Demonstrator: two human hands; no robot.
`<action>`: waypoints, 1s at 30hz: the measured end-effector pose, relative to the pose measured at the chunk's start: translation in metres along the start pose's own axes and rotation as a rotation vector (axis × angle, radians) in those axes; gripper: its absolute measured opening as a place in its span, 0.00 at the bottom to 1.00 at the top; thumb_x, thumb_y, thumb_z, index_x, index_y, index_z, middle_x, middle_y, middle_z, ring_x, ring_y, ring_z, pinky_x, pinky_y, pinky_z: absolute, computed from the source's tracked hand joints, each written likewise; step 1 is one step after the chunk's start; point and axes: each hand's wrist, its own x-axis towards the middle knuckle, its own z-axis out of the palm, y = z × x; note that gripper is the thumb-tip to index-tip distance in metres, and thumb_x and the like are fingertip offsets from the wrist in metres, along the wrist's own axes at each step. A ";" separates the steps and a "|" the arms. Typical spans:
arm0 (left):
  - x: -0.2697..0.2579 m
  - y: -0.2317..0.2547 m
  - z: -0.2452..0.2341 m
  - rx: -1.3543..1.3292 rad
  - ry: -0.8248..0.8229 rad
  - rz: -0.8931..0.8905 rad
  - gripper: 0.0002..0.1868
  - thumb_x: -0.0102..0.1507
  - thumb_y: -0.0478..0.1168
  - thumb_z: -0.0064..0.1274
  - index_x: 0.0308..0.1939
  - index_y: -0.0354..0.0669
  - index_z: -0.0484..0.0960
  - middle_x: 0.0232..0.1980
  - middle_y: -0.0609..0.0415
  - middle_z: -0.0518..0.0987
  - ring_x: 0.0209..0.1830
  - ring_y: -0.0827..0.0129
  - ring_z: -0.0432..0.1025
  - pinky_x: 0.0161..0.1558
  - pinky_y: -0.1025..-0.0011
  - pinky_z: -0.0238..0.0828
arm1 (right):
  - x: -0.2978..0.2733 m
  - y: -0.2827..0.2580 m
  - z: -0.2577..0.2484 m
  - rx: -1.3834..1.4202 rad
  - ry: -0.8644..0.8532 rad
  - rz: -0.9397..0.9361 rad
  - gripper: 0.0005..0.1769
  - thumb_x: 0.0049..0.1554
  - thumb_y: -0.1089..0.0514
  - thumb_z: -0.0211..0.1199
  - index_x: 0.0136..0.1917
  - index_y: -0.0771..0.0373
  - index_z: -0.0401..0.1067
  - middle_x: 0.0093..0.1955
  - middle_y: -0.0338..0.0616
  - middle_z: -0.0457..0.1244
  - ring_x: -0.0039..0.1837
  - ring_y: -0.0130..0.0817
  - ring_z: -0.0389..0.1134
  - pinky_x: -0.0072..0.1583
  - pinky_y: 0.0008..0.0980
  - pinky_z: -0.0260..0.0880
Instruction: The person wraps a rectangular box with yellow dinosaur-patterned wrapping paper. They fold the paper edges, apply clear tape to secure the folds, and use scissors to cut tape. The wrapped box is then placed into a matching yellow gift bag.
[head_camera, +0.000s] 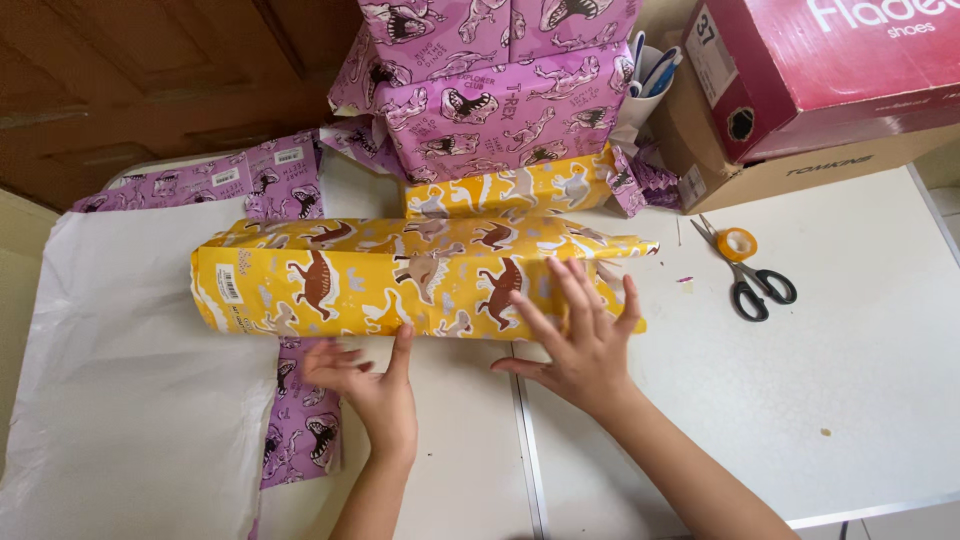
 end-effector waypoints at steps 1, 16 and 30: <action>-0.001 0.006 -0.005 0.199 0.077 0.186 0.51 0.54 0.45 0.77 0.68 0.33 0.55 0.64 0.39 0.58 0.60 0.53 0.59 0.56 0.49 0.61 | -0.002 -0.002 0.005 -0.062 -0.040 -0.065 0.46 0.52 0.25 0.67 0.77 0.40 0.61 0.77 0.53 0.54 0.77 0.45 0.56 0.73 0.68 0.29; 0.005 0.040 0.001 0.673 -0.629 1.020 0.19 0.65 0.39 0.57 0.61 0.51 0.81 0.55 0.60 0.80 0.55 0.69 0.73 0.57 0.65 0.66 | -0.075 0.072 0.026 -0.465 -0.193 -0.491 0.42 0.58 0.44 0.65 0.80 0.19 0.51 0.82 0.22 0.49 0.80 0.22 0.50 0.78 0.60 0.28; -0.024 0.075 0.087 0.551 -0.855 0.922 0.35 0.58 0.56 0.60 0.57 0.31 0.75 0.63 0.38 0.72 0.64 0.49 0.65 0.62 0.53 0.59 | -0.058 0.140 0.047 0.960 -0.305 0.762 0.27 0.54 0.66 0.66 0.66 0.66 0.64 0.61 0.45 0.66 0.63 0.30 0.66 0.64 0.35 0.66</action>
